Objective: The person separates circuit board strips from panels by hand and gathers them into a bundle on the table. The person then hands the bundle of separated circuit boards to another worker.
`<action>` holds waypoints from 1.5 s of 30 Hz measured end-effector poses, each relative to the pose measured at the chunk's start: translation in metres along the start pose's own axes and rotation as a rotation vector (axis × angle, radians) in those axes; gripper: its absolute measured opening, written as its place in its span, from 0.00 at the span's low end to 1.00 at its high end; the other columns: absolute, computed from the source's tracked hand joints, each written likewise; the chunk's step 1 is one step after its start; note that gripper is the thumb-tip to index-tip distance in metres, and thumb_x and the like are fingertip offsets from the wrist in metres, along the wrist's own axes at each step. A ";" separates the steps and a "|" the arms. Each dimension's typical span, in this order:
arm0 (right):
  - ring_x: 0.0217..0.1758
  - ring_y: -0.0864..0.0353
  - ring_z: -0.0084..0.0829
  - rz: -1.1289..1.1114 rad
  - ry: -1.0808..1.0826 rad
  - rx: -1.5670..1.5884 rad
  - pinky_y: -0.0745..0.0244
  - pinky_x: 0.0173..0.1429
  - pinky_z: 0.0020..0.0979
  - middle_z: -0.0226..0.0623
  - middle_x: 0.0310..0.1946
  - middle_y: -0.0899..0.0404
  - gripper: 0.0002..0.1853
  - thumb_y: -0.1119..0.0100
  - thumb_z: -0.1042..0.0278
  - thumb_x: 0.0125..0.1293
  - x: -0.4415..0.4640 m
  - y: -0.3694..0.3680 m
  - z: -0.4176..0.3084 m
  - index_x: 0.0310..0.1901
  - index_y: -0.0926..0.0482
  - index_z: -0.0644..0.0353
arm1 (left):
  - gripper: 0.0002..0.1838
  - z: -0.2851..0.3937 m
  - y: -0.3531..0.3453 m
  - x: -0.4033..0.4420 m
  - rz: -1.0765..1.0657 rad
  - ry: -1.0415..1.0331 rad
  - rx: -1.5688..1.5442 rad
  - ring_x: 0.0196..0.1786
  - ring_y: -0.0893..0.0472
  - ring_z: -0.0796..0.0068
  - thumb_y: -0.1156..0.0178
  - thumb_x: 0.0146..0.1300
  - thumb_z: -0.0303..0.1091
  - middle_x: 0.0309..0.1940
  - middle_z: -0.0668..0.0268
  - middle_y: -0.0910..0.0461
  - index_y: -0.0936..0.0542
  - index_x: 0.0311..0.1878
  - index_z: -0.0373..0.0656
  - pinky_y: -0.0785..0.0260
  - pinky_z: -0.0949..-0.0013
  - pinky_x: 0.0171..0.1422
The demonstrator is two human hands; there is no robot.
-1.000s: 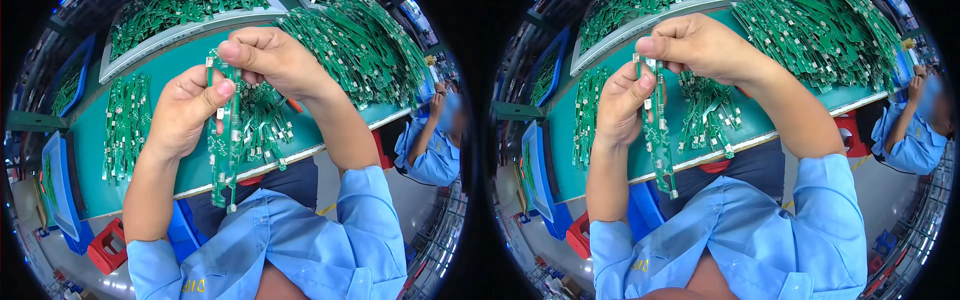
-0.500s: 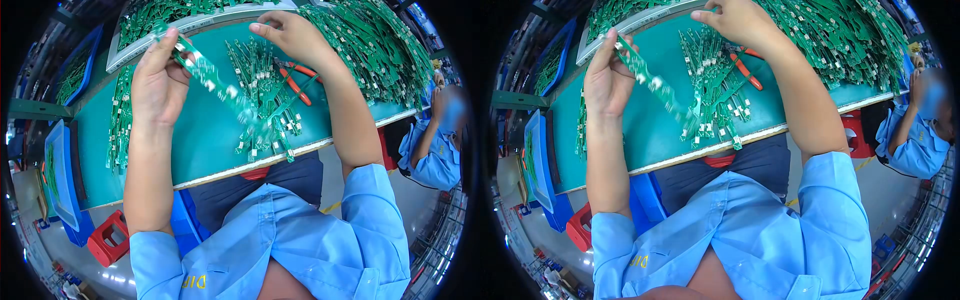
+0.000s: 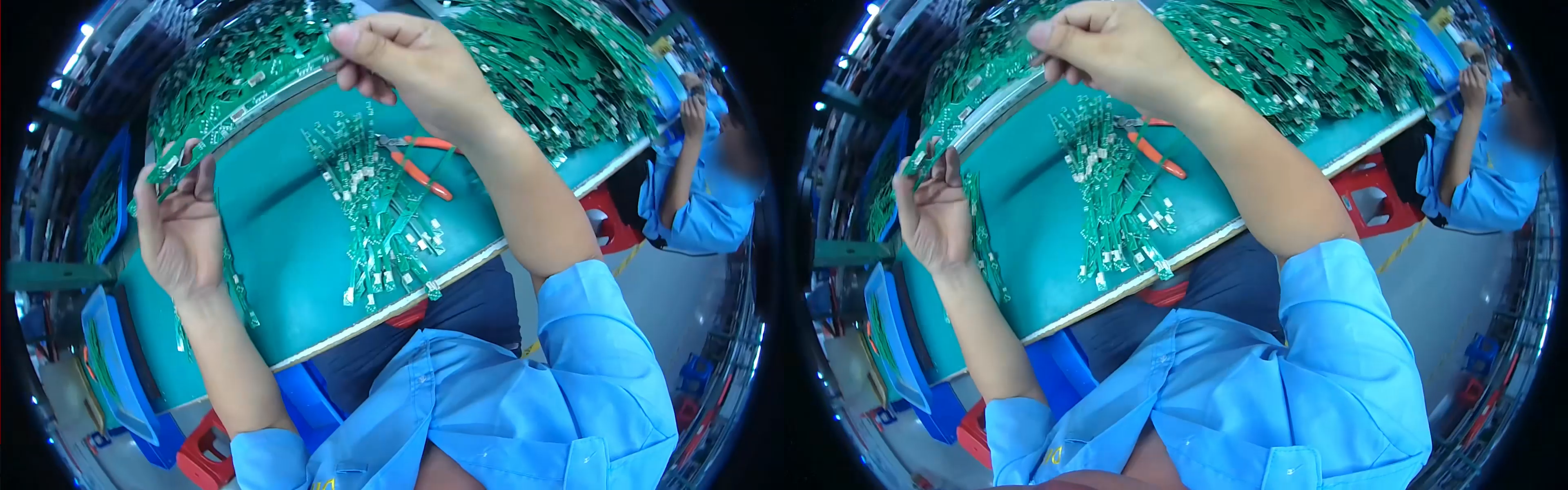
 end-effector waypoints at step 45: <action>0.24 0.31 0.17 -0.378 -0.294 -0.677 0.38 0.27 0.22 0.25 0.21 0.28 0.18 0.35 0.51 0.59 0.011 0.029 0.010 0.33 0.20 0.60 | 0.14 -0.029 -0.042 -0.013 0.038 0.402 0.729 0.15 0.34 0.84 0.41 0.63 0.39 0.14 0.71 0.32 0.27 0.26 0.42 0.47 0.78 0.17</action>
Point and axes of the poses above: each hand's wrist, its own x-axis towards the middle knuckle, its own y-axis out of the back of the hand, z = x × y, the point moved 2 cm from there along x, towards the middle knuckle
